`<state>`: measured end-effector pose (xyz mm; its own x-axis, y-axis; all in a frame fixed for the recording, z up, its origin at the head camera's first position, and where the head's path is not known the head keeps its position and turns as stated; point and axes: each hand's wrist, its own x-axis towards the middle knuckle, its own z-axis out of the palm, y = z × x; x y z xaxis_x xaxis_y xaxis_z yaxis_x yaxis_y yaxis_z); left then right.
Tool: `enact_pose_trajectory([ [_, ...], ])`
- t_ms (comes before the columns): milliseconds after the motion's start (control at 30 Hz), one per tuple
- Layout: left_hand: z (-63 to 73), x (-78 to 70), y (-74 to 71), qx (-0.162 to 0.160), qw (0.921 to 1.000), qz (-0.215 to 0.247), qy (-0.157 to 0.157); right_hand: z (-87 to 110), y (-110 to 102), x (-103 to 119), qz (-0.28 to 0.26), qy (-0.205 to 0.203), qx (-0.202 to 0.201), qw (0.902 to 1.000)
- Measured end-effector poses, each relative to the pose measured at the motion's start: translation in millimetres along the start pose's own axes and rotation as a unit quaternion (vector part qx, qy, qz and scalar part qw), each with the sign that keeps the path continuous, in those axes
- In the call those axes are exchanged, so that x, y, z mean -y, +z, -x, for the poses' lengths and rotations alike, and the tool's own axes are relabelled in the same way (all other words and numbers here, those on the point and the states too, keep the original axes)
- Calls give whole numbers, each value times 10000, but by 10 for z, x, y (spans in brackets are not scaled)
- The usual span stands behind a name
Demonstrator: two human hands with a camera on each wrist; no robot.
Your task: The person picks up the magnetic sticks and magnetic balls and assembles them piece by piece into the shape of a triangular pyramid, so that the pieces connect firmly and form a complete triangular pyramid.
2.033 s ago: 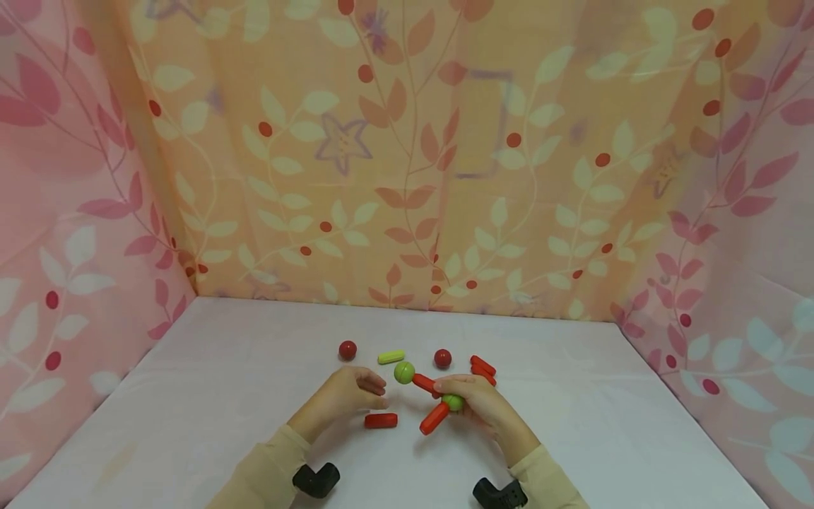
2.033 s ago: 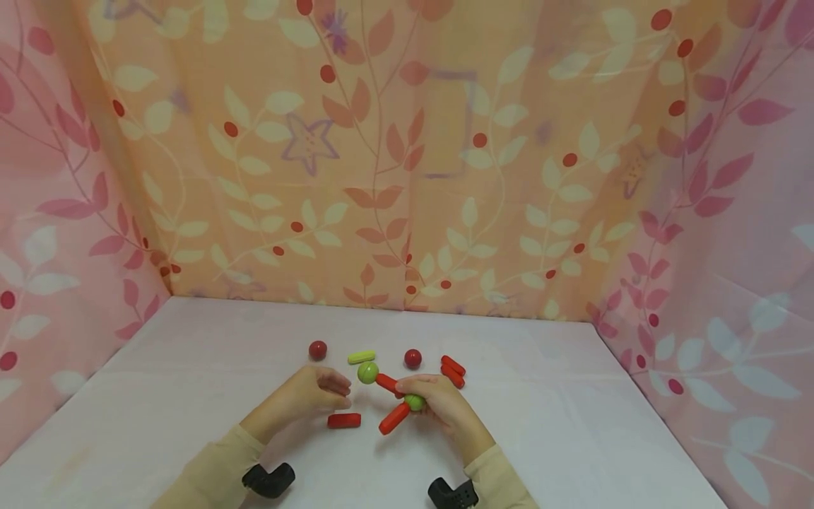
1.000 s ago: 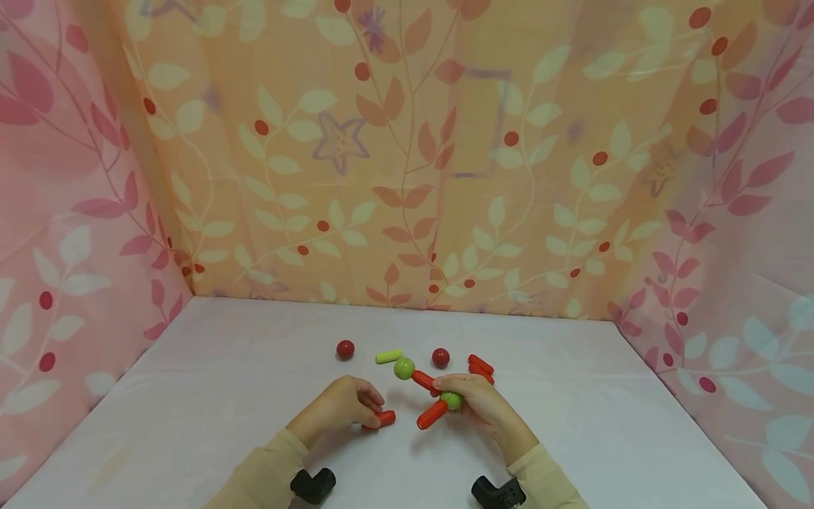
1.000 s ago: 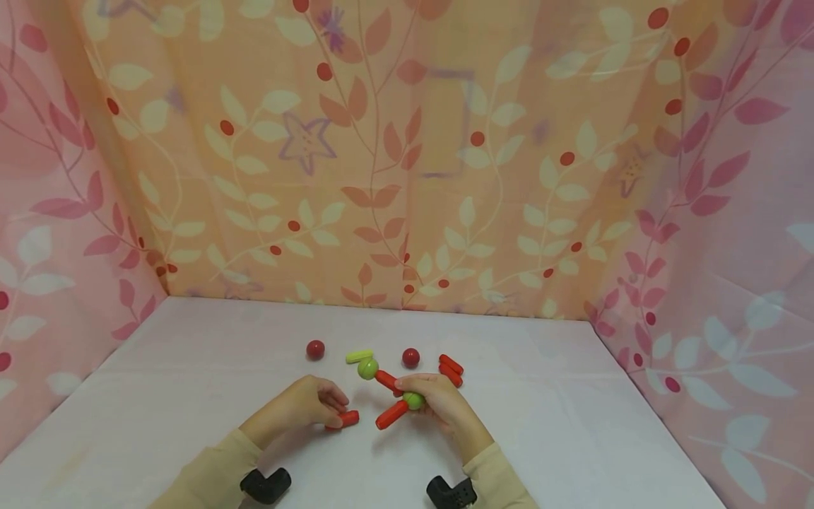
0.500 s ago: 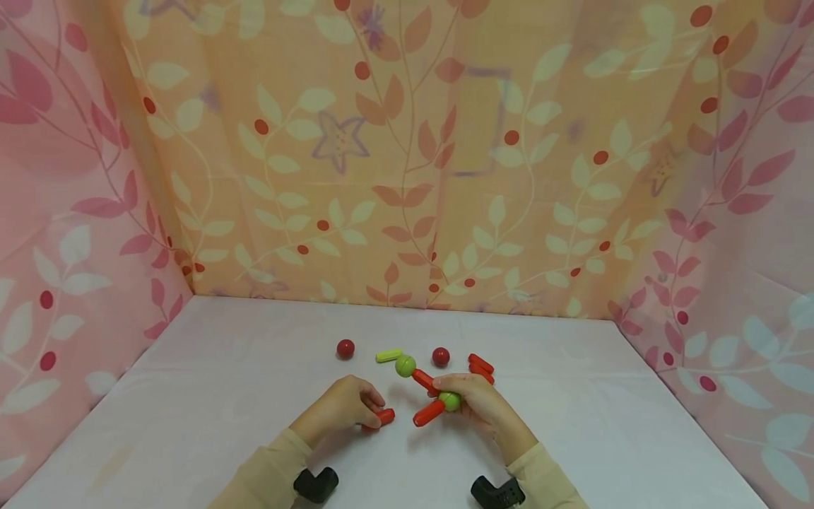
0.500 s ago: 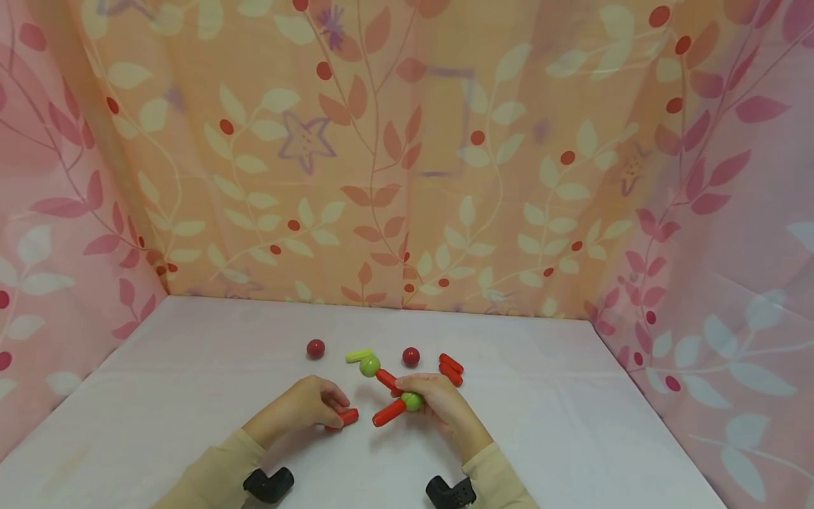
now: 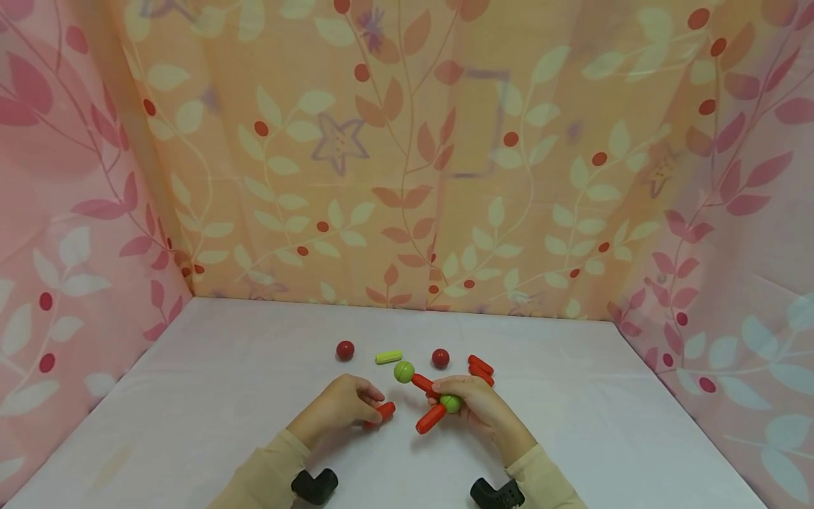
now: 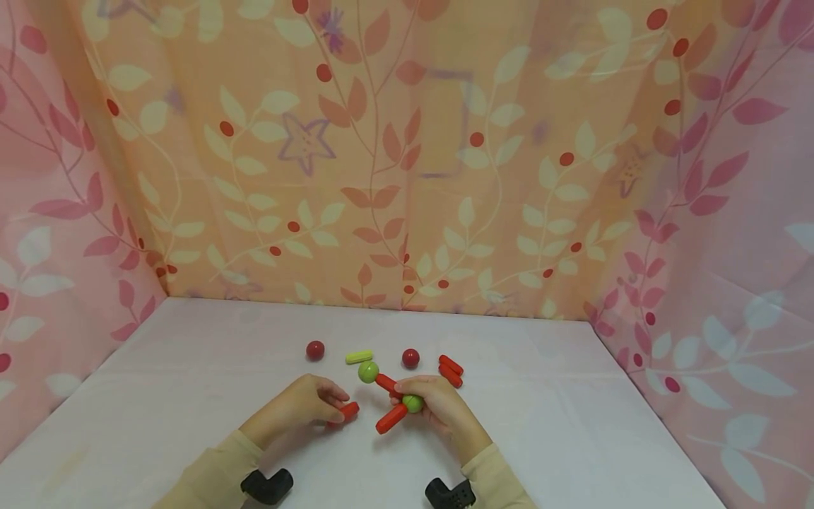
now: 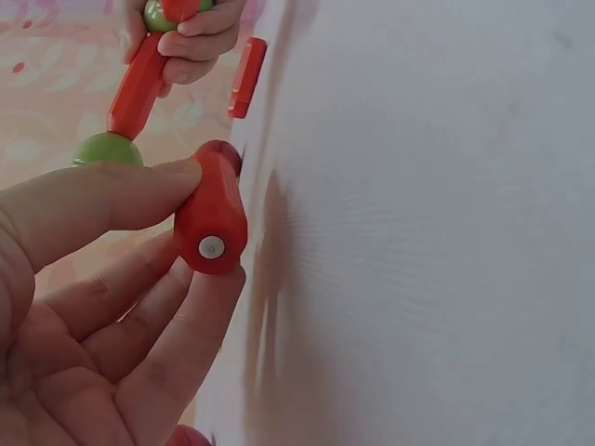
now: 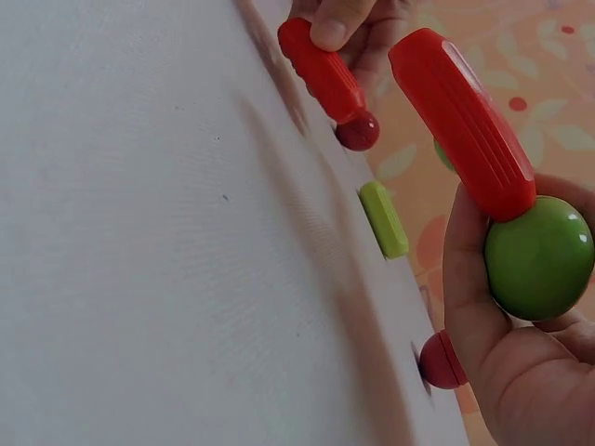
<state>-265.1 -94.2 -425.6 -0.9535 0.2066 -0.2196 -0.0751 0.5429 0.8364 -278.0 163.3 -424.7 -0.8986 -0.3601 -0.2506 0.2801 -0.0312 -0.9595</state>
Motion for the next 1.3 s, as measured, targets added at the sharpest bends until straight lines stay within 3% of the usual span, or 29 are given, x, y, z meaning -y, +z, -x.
enact_pose_trajectory([
  [367, 18, -48, 11, -268, 9993, 179, 187, 4, 1, 1, -52, -13, -15, 10000],
  [767, 49, -120, 90, -141, 9963, 838, -154, 6, 6, 9, 9, -15, -61, 10000],
  [1300, 76, -194, 185, -267, 9893, 1432, -94, -1, 17, -4, -33, -15, -41, 10000],
])
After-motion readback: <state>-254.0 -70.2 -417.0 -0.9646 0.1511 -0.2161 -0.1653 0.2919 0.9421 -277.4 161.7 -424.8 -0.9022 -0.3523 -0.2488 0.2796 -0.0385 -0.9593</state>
